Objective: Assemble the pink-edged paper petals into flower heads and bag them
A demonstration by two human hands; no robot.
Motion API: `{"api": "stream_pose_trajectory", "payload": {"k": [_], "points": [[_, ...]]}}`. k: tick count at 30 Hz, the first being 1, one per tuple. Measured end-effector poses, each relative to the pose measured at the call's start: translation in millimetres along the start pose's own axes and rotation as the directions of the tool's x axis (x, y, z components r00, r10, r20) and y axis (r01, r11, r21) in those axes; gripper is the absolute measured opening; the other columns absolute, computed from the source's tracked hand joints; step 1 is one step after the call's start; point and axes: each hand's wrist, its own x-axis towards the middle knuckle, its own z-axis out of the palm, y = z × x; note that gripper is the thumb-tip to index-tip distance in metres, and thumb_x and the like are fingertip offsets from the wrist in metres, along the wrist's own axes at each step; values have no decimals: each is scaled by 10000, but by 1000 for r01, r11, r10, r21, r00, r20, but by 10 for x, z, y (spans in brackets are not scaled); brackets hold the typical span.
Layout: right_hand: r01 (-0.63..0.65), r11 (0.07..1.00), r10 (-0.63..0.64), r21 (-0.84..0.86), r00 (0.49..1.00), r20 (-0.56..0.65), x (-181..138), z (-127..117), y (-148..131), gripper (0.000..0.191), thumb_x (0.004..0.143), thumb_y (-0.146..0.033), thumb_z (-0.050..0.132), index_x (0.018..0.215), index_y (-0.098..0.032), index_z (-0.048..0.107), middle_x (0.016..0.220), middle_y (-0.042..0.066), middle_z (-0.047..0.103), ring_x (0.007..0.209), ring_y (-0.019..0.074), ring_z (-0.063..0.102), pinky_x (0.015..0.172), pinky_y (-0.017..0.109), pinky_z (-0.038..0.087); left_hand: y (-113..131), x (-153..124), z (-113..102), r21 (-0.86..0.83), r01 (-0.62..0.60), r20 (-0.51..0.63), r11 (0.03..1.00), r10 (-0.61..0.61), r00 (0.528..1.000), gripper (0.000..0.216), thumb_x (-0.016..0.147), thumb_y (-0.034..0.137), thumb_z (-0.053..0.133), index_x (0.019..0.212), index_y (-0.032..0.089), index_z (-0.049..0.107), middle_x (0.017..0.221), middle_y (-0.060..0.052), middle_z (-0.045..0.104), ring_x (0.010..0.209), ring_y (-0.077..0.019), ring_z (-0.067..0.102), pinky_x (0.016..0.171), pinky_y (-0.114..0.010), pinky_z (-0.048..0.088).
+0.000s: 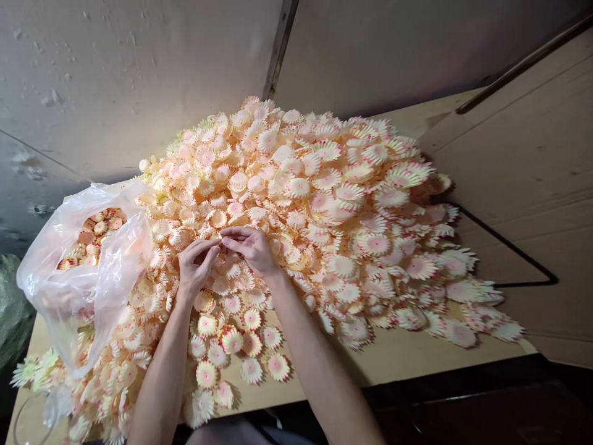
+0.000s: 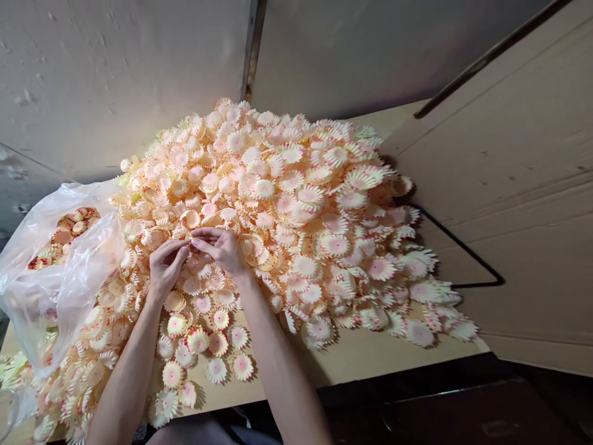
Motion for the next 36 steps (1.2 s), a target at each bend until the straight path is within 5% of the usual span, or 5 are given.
{"api": "stream_pose_trajectory", "payload": {"k": [8,14,28,36], "points": [[-18,1000,17,3,998,56,19,-35,59,295,608,-276,849,871,-195,742,830,20,751,775,141,696,774,274,569,-10,-30,2,-120,188,-84,975,-199,976,288,851,406,646,954,159,753,867,-78,737,763,-162,672,689,-256,536],[-29,1000,30,-8,996,84,0,-12,42,211,611,-300,851,779,-204,767,763,10,751,711,131,689,734,268,568,-12,-3,-16,-99,61,-62,993,-67,996,172,775,326,744,842,168,754,885,-81,718,809,-161,660,732,-266,530],[6,1000,-6,4,1000,26,20,-17,71,207,613,-284,858,766,-207,742,745,-7,723,690,121,649,673,243,552,-66,-4,11,-42,121,-47,992,-123,991,263,893,384,570,798,151,650,729,-28,591,633,-114,514,602,-233,422],[-4,1000,3,25,1000,26,17,14,34,267,629,-296,847,860,-211,744,888,19,737,824,143,666,814,285,549,-71,-32,16,-114,184,-69,976,-193,979,213,820,369,681,856,159,673,792,-36,652,696,-127,576,660,-233,459]]}}
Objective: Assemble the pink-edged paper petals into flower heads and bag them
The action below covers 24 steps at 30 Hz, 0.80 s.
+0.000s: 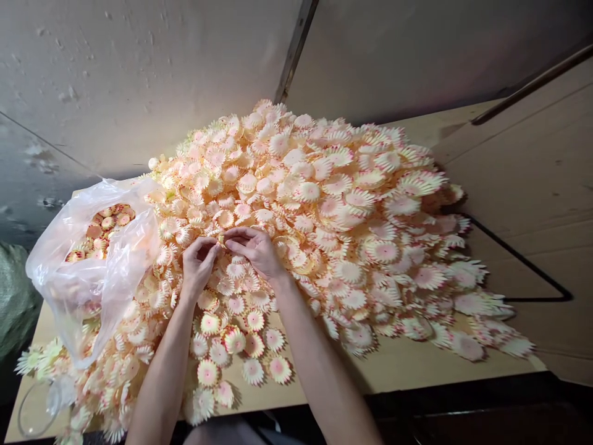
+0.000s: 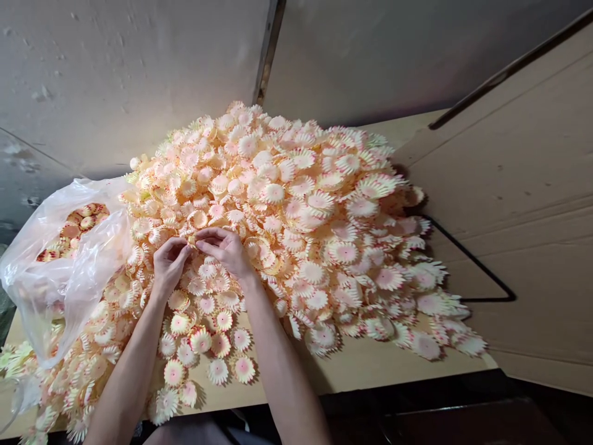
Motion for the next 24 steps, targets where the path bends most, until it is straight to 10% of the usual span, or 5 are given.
{"api": "stream_pose_trajectory", "payload": {"k": [5,24], "points": [[23,999,-23,-21,999,40,4,-13,6,223,672,-317,817,860,-213,755,892,27,741,830,152,667,810,296,550,29,27,-19,43,-142,13,989,142,990,178,770,325,741,773,164,666,825,-53,655,792,-151,603,758,-267,477],[11,999,-11,-31,1000,1,4,-17,14,256,613,-310,854,818,-205,741,825,14,735,774,139,657,780,296,550,-90,-17,-5,46,45,-40,998,-43,998,216,789,348,688,836,139,717,768,-44,704,672,-136,622,637,-231,492]]}}
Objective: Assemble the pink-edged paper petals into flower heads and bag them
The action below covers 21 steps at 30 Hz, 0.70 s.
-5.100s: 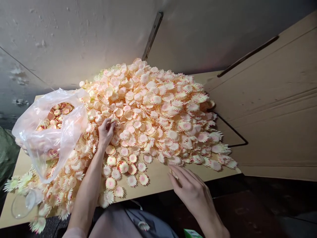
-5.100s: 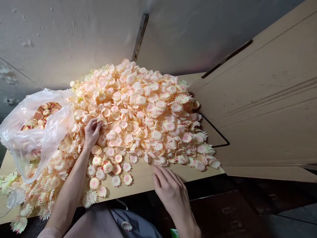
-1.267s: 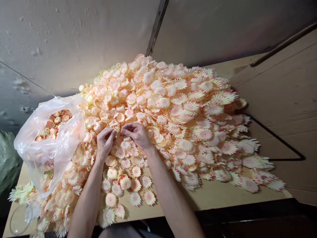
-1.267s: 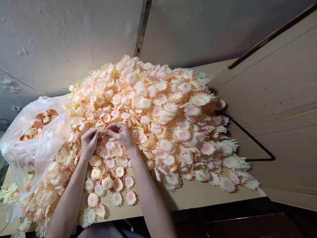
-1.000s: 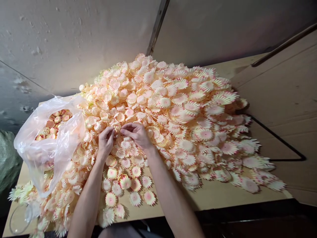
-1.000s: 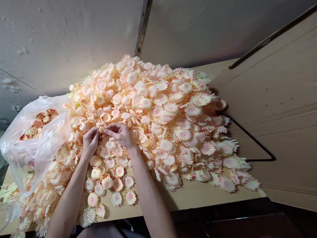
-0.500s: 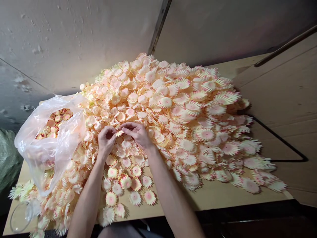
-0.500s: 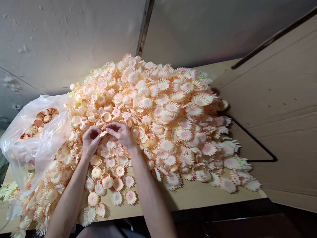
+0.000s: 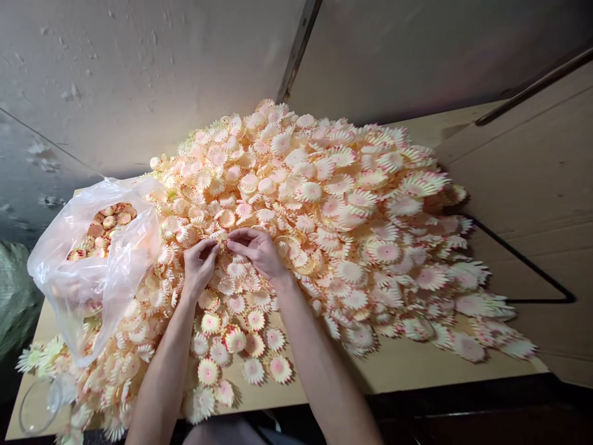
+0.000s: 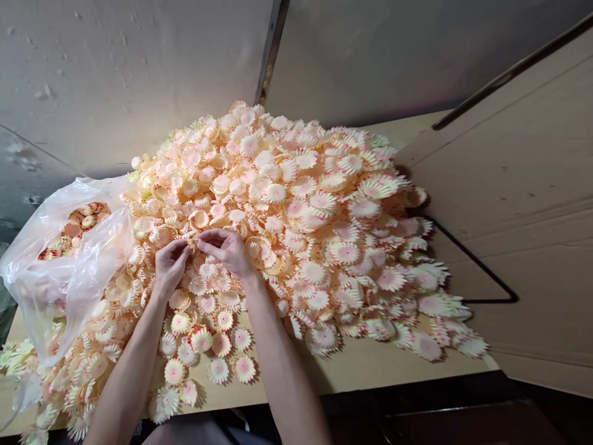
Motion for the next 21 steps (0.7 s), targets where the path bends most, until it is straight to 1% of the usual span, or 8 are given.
{"api": "stream_pose_trajectory", "payload": {"k": [8,12,14,18,21], "points": [[-9,1000,9,-6,1000,-2,-6,1,-12,265,607,-322,853,817,-209,738,824,11,731,765,139,654,779,299,554,-14,16,7,10,-14,-11,1000,14,1000,210,801,344,670,852,147,721,800,-49,718,711,-154,639,682,-258,513],[-20,1000,20,2,1000,-8,-13,16,-27,260,598,-316,858,794,-199,732,792,8,720,741,135,645,751,286,554,64,-3,27,-18,36,-9,999,-36,999,243,776,382,704,805,140,708,758,-42,699,657,-129,609,625,-233,496],[-16,1000,16,17,1000,-11,-15,19,-29,259,597,-305,861,793,-198,732,800,8,719,753,133,646,762,281,554,111,-11,35,-34,72,-17,997,-73,997,269,766,400,714,812,135,708,748,-40,692,635,-120,595,607,-229,490],[-5,999,5,34,1000,-8,-14,11,-25,248,609,-290,859,809,-206,740,817,5,722,768,127,653,776,272,554,163,-12,43,-74,135,-68,988,-140,988,307,731,415,741,839,128,714,758,-40,693,626,-114,590,601,-230,491],[-10,1000,10,11,1000,7,-9,5,-18,254,606,-290,859,818,-206,746,818,7,732,762,129,664,790,282,555,159,-11,45,-108,157,-58,982,-164,985,320,732,419,742,856,125,716,748,-36,693,622,-111,590,592,-224,489]]}}
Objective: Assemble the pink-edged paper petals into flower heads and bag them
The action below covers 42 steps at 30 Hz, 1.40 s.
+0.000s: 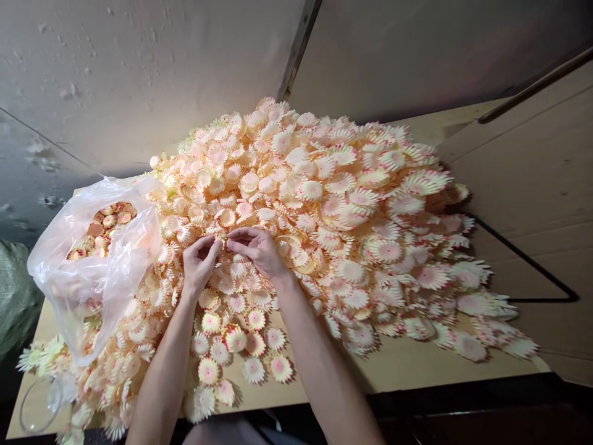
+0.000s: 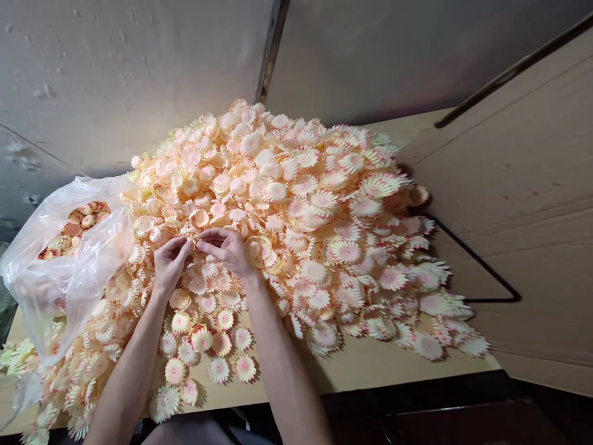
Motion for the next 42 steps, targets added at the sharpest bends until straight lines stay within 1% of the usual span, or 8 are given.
{"api": "stream_pose_trajectory", "payload": {"k": [6,12,17,21,25,29,35,42], "points": [[-15,999,16,-35,1000,16,7,-13,31,293,584,-293,868,834,-202,746,845,22,753,777,150,689,807,309,569,-25,0,-9,-25,-7,38,1000,8,999,337,746,439,731,881,130,723,776,-45,703,653,-126,612,573,-219,493],[-21,1000,21,-21,1000,-11,1,7,6,297,568,-298,875,816,-201,744,829,20,755,756,147,696,776,290,584,-48,18,-29,11,-62,59,998,61,996,304,758,416,724,874,136,735,817,-53,717,709,-141,639,659,-241,520],[-25,998,23,-57,999,-27,-3,37,-30,313,552,-325,879,798,-192,740,814,30,757,744,161,703,791,318,589,-65,19,-28,15,-69,67,997,68,995,318,749,434,727,881,144,735,770,-51,702,712,-161,644,604,-244,522],[-33,998,31,-48,999,-30,-3,38,-25,293,560,-314,874,791,-194,741,809,26,758,743,160,704,800,322,586,-61,17,-23,29,-50,81,998,47,996,317,765,428,716,876,131,719,797,-56,707,698,-142,638,595,-227,509],[-28,999,26,-47,999,-36,0,20,-1,267,589,-305,858,806,-197,745,800,26,754,732,159,700,769,310,587,-31,12,-16,-4,-34,81,999,35,996,325,762,425,722,901,136,678,802,-55,713,673,-127,638,618,-228,509],[-20,998,16,-67,999,-51,2,-1,18,260,605,-321,846,804,-190,742,774,29,746,693,158,689,703,294,585,5,4,-9,-66,-2,95,998,8,995,358,750,424,743,937,162,588,741,-24,692,615,-104,619,578,-200,475],[3,997,-9,-79,997,-77,8,-24,47,263,610,-322,846,810,-194,733,791,28,741,720,158,686,717,289,579,46,-11,-10,-102,-10,74,995,18,997,339,799,471,685,840,177,522,687,9,626,600,-84,586,564,-181,453],[24,997,-30,-75,996,-80,16,-38,61,248,616,-312,846,802,-197,729,790,20,732,726,150,675,734,284,569,5,-18,-22,-11,-59,199,998,60,978,280,771,395,734,837,147,621,773,-23,637,642,-92,574,613,-201,465]]}}
